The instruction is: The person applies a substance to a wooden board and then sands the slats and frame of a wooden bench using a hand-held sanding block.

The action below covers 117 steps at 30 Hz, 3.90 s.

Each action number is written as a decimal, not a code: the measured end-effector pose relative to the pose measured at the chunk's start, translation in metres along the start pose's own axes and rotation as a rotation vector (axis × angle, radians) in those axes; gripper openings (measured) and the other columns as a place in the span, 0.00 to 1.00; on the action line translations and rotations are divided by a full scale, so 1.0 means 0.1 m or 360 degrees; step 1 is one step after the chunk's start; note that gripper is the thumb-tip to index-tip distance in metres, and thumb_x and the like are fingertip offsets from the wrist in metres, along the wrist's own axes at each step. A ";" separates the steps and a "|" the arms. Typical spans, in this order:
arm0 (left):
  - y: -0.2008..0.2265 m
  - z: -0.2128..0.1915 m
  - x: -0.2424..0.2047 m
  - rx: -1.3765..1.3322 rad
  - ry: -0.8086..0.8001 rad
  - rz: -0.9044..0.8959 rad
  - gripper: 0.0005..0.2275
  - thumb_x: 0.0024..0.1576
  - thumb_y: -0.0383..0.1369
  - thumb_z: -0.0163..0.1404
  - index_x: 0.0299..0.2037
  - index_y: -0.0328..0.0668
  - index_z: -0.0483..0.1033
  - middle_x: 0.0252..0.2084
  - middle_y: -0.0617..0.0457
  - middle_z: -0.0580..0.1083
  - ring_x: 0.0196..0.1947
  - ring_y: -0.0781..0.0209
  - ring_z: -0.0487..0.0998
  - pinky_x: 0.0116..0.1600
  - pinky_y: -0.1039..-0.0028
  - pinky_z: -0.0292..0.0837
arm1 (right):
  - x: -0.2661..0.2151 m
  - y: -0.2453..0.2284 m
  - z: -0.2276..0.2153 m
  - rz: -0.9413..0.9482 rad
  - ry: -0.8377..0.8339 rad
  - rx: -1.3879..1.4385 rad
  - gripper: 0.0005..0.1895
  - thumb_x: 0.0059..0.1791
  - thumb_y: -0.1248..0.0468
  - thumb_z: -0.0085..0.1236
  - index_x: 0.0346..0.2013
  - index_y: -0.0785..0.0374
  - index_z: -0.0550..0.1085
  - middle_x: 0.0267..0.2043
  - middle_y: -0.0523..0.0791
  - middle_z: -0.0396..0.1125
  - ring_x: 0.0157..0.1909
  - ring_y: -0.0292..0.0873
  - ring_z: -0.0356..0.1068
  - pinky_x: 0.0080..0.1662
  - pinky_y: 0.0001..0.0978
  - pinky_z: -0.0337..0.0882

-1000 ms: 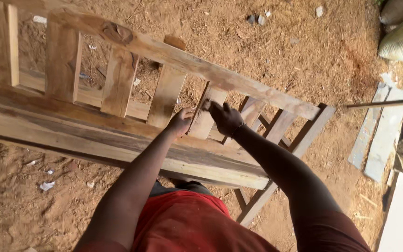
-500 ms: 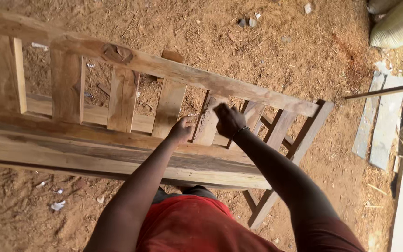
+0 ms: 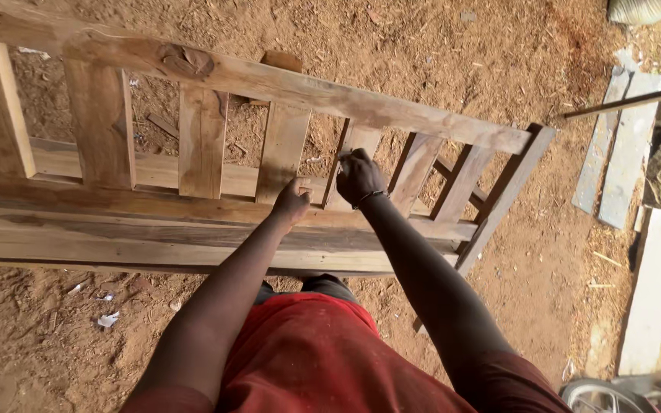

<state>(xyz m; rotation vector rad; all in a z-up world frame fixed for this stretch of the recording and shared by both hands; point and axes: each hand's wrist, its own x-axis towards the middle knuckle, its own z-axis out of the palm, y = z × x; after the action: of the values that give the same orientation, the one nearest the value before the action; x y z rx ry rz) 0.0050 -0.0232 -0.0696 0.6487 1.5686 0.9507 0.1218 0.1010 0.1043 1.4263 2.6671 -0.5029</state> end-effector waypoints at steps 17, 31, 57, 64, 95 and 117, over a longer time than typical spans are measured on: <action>0.41 -0.20 -0.45 -0.0141 0.0023 -0.0269 0.19 0.61 0.22 0.42 0.64 0.38 0.66 0.57 0.47 0.75 0.45 0.60 0.78 0.45 0.74 0.76 | -0.73 -0.15 0.55 0.0275 -0.0570 -0.0044 0.22 0.46 0.63 0.49 0.54 0.54 0.77 0.60 0.47 0.66 0.55 0.50 0.72 0.56 0.41 0.75; 0.66 0.16 -0.52 0.1167 -0.0139 -0.0138 0.20 0.61 0.26 0.45 0.64 0.49 0.68 0.64 0.44 0.66 0.58 0.48 0.73 0.58 0.62 0.73 | -1.53 0.55 1.18 0.0641 -0.0767 0.1680 0.25 0.48 0.61 0.51 0.61 0.48 0.74 0.56 0.48 0.74 0.40 0.44 0.75 0.43 0.43 0.79; -0.41 -0.60 -1.63 0.0800 0.0025 0.0319 0.11 0.57 0.29 0.50 0.49 0.41 0.76 0.47 0.39 0.79 0.49 0.41 0.79 0.52 0.58 0.75 | -1.66 0.05 1.30 0.0439 -0.0402 0.0061 0.32 0.45 0.58 0.58 0.65 0.47 0.67 0.68 0.43 0.57 0.59 0.58 0.63 0.51 0.49 0.73; -0.37 -0.61 -1.38 0.0782 -0.0129 0.0519 0.11 0.57 0.27 0.48 0.50 0.40 0.77 0.49 0.39 0.78 0.50 0.42 0.80 0.55 0.60 0.75 | -1.07 0.16 1.04 0.0177 0.0500 0.0231 0.25 0.46 0.62 0.56 0.59 0.61 0.74 0.61 0.50 0.69 0.60 0.53 0.70 0.61 0.47 0.71; 0.56 -0.30 -0.79 0.1332 -0.0334 0.0191 0.16 0.63 0.30 0.46 0.62 0.45 0.70 0.63 0.41 0.68 0.59 0.44 0.73 0.57 0.58 0.74 | -1.15 0.16 1.54 0.0832 0.0153 0.0688 0.19 0.45 0.56 0.55 0.46 0.62 0.81 0.53 0.53 0.73 0.53 0.54 0.74 0.58 0.46 0.72; 0.55 0.27 -1.35 0.1116 -0.0154 -0.0075 0.17 0.62 0.36 0.49 0.62 0.51 0.71 0.60 0.42 0.73 0.57 0.46 0.76 0.61 0.59 0.72 | -0.91 1.23 0.62 -0.0443 0.0225 0.0870 0.28 0.54 0.69 0.52 0.70 0.54 0.67 0.71 0.47 0.61 0.67 0.55 0.66 0.63 0.45 0.69</action>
<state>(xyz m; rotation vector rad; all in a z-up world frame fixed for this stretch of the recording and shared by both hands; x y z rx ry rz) 0.0551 -0.0995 0.0473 1.1137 1.8176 0.3030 0.2690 0.0723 0.0351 1.2197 3.0044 -1.2833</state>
